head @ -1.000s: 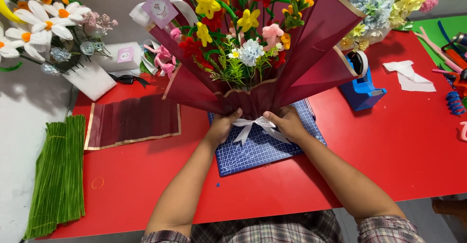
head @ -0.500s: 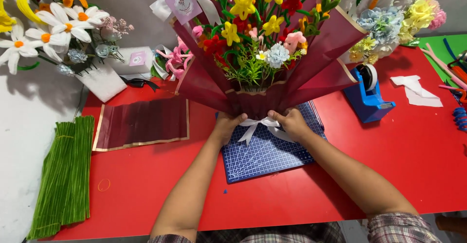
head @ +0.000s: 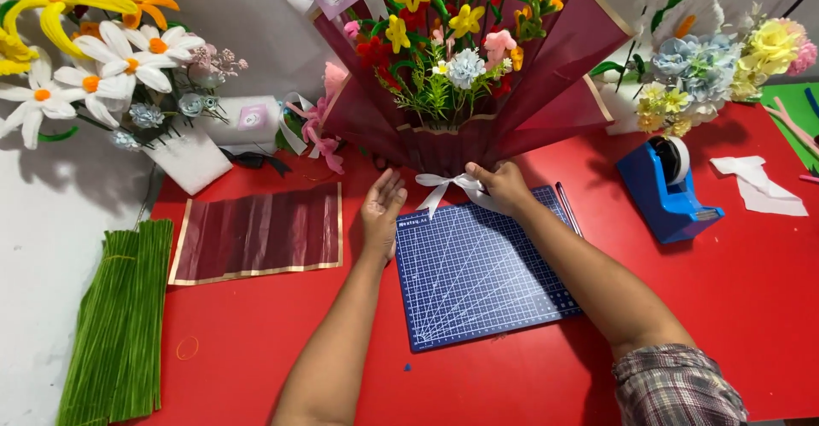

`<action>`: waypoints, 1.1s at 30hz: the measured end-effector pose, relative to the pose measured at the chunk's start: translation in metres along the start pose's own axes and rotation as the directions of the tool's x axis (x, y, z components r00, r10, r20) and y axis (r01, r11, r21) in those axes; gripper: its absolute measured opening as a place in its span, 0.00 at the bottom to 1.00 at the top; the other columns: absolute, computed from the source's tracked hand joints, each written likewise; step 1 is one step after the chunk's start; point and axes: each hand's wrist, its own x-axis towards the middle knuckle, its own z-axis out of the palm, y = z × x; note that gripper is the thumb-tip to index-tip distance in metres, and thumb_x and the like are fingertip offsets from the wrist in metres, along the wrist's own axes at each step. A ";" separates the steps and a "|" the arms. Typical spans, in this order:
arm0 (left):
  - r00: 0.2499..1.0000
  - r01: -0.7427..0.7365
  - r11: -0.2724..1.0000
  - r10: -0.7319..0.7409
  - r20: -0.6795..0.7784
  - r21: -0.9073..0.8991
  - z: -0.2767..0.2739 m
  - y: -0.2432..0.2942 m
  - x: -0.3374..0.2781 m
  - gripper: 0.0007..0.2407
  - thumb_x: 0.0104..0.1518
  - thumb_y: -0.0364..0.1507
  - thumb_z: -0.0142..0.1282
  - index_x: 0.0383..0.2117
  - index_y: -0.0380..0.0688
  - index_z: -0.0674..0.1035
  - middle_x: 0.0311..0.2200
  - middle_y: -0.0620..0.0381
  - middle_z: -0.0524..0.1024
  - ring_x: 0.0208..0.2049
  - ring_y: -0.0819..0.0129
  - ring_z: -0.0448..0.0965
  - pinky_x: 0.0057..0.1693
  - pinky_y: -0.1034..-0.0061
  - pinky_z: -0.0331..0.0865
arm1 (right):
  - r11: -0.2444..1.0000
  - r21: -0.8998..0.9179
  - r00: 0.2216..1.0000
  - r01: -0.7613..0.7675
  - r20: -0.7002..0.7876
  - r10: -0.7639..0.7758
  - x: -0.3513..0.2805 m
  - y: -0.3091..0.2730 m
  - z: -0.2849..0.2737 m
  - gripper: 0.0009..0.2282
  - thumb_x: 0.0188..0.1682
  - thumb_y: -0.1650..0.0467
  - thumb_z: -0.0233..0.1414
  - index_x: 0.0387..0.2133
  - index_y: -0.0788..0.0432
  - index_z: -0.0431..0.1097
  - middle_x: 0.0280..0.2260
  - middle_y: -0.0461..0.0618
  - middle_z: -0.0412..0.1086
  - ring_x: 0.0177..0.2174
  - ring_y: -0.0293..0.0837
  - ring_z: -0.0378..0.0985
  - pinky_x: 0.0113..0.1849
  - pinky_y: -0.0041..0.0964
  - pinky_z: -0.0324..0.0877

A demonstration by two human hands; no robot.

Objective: Tying a decorative ribbon bow around a wrapped flower bouquet at a design station.

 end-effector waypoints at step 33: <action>0.999 0.008 0.990 -0.003 -0.036 0.143 -0.004 -0.012 0.010 0.13 0.59 0.16 0.52 0.51 0.36 0.75 0.49 0.46 0.79 0.51 0.65 0.80 0.57 0.77 0.73 | 0.977 0.198 0.997 -0.081 0.017 0.080 0.097 0.052 0.015 0.17 0.46 0.66 0.67 0.28 0.69 0.70 0.20 0.51 0.67 0.22 0.39 0.69 0.21 0.40 0.78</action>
